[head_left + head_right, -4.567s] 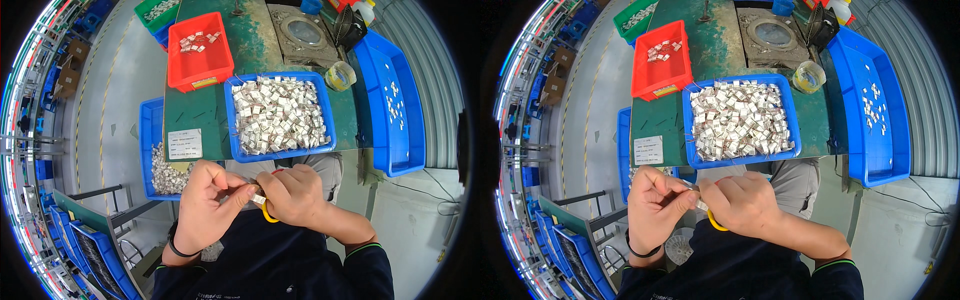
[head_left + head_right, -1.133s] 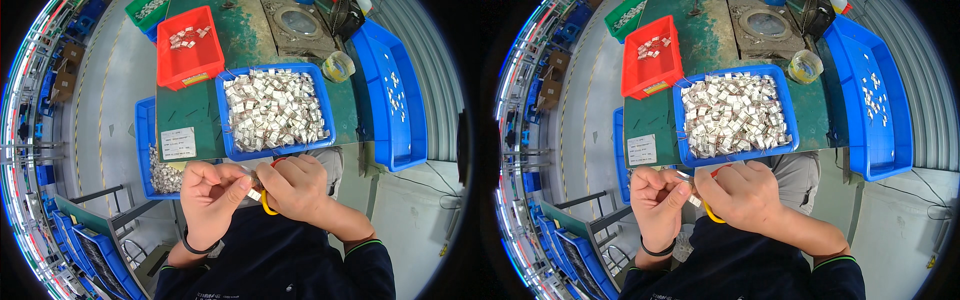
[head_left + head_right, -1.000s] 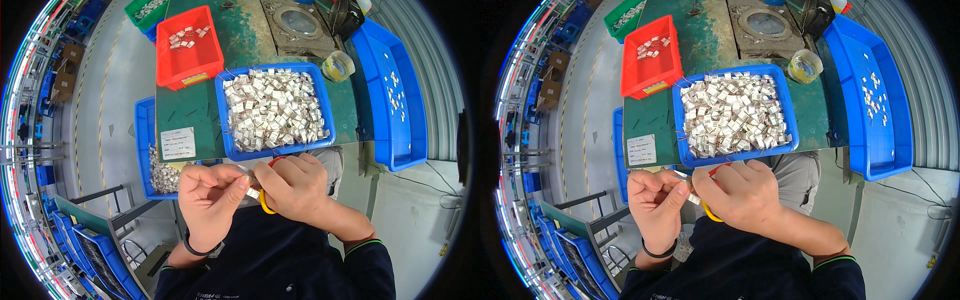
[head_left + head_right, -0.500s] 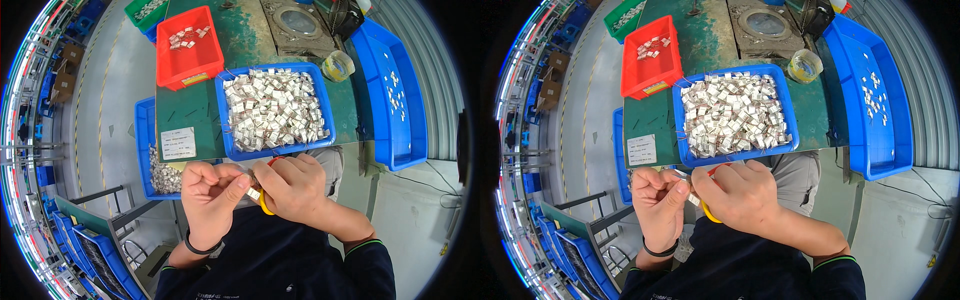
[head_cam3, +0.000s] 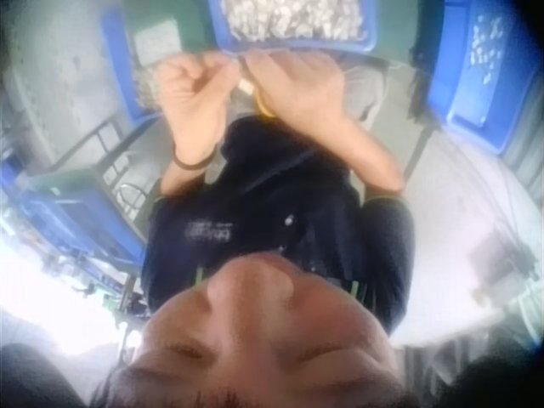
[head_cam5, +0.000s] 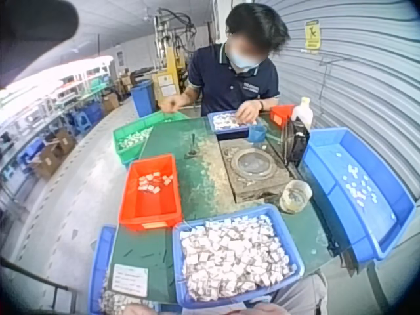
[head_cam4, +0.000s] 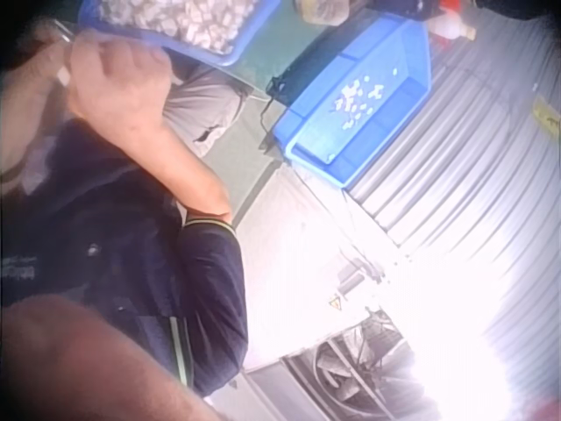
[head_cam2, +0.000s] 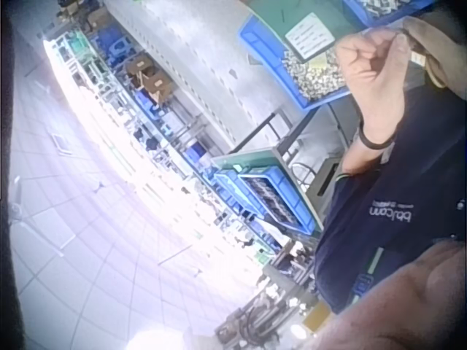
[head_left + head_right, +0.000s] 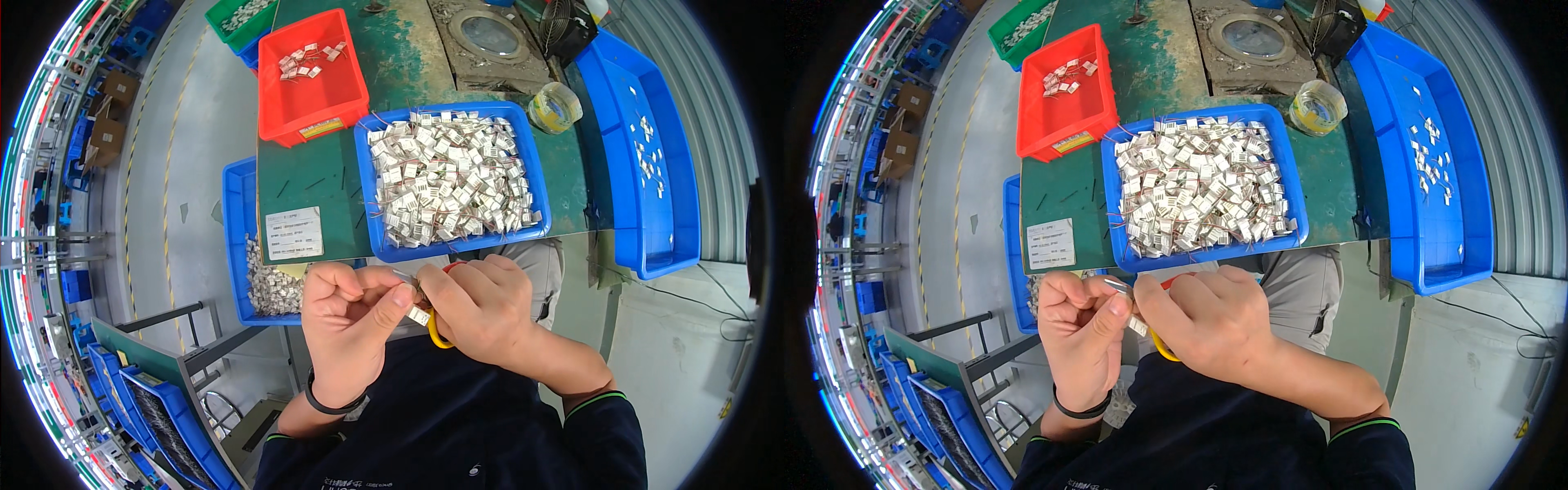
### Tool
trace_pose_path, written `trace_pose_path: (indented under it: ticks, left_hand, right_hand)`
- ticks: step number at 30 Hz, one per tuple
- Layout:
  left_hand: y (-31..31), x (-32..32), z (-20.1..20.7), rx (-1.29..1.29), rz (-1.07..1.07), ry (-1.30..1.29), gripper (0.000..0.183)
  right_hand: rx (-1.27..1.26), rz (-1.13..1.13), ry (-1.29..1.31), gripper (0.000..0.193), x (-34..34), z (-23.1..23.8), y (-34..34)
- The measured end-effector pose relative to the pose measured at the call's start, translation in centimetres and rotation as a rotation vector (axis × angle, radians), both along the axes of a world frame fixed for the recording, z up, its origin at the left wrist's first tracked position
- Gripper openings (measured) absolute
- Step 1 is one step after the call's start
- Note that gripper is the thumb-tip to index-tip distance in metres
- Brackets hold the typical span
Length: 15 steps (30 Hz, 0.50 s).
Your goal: The person sits at a workstation and uses yellow-handled scissors to trim the leads of small white rectangular electronic components. They then insert a thin metal wire into the trimmed component and place the finished assembly into a blue tray. The process is repeated for multiple units.
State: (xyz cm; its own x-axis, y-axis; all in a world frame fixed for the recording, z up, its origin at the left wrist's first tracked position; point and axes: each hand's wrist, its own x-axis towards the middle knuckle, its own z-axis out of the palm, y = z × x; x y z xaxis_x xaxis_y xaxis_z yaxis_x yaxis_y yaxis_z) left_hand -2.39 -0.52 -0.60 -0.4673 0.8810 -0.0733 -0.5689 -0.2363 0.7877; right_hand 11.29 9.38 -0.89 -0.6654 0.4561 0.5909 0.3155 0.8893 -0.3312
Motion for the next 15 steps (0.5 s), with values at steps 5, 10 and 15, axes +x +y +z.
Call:
trace_pose_path:
  ticks: [5, 10, 15]
  left_hand:
    - [0.3, 0.1, 0.5, -0.07, 0.047, 0.031, 0.031]
    - [0.2, -0.2, 0.3, -0.049, 0.056, 0.064, 0.032]
    - [-0.3, -0.6, 0.2, -0.052, 0.06, 0.049, 0.033]
  right_hand:
    - [-0.196, 0.0, -0.011, 0.028, 0.2, 0.4, 0.5]
    - [-0.296, -0.077, -0.03, 0.04, 1.5, 1.1, 1.7]
    - [-0.592, -0.213, -0.139, 0.043, 2.3, 3.7, 1.7]
